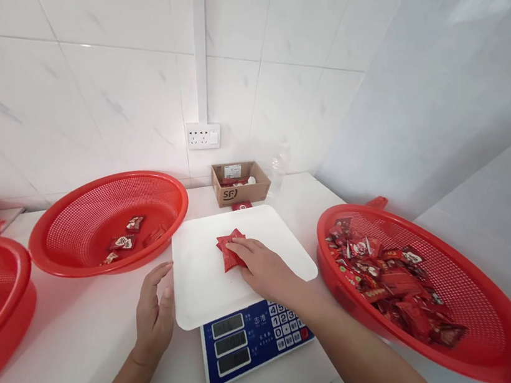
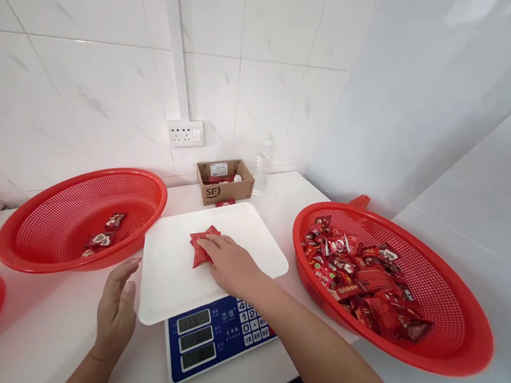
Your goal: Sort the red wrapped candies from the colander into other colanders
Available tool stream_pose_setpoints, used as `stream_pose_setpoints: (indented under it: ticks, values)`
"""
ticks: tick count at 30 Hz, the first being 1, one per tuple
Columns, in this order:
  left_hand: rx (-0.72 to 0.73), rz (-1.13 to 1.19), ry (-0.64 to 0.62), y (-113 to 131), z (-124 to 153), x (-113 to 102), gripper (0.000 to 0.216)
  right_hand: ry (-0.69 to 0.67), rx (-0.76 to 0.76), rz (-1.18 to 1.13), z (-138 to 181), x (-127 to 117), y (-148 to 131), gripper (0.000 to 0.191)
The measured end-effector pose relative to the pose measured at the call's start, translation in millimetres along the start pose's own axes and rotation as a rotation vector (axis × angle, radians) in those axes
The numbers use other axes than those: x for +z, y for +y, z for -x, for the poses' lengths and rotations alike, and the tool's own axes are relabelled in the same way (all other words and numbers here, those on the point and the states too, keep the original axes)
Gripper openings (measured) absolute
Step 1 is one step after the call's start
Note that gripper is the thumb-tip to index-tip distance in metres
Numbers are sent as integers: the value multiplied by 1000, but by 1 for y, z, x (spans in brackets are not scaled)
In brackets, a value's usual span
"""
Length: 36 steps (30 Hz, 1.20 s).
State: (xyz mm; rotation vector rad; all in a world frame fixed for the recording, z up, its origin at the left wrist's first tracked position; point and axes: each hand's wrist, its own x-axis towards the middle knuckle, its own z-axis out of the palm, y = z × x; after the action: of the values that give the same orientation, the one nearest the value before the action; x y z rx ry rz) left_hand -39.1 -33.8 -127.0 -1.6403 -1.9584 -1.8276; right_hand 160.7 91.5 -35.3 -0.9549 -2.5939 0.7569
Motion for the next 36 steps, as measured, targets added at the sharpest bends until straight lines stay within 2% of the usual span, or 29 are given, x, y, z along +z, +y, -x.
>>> stream_pose_setpoints:
  ticks: [6, 10, 13, 18, 23, 26, 28, 31, 33, 36]
  values:
    - [8, -2, 1, -1, 0, 0, 31, 273, 114, -155, 6, -9, 10, 45]
    - [8, -4, -4, -1, 1, 0, 30, 351, 179, -134, 8, -10, 24, 49]
    - [7, -7, -2, 0, 0, 0, 30, 295, 162, 18, 8, -9, 25, 48]
    - [7, -29, 2, 1, -1, 0, 31, 27, 59, 164, 5, -4, 21, 43]
    - [5, -53, -1, 1, -2, -1, 33, -32, 15, 175, 6, -6, 22, 39]
    - [4, -46, 2, 1, -3, -3, 34, -23, -4, 158, 19, -21, 23, 34]
    - [-9, -50, 15, 0, -3, -3, 37, 85, 71, 150, 31, -38, 30, 35]
    - [-65, -102, 18, -2, -3, -2, 44, 266, 341, 203, 55, -71, 56, 36]
    - [-108, -107, 12, -5, -1, -1, 46, 265, 482, 238, 73, -90, 80, 36]
    - [-118, -66, 20, -14, 3, 2, 43, 93, 642, 229, 97, -102, 115, 32]
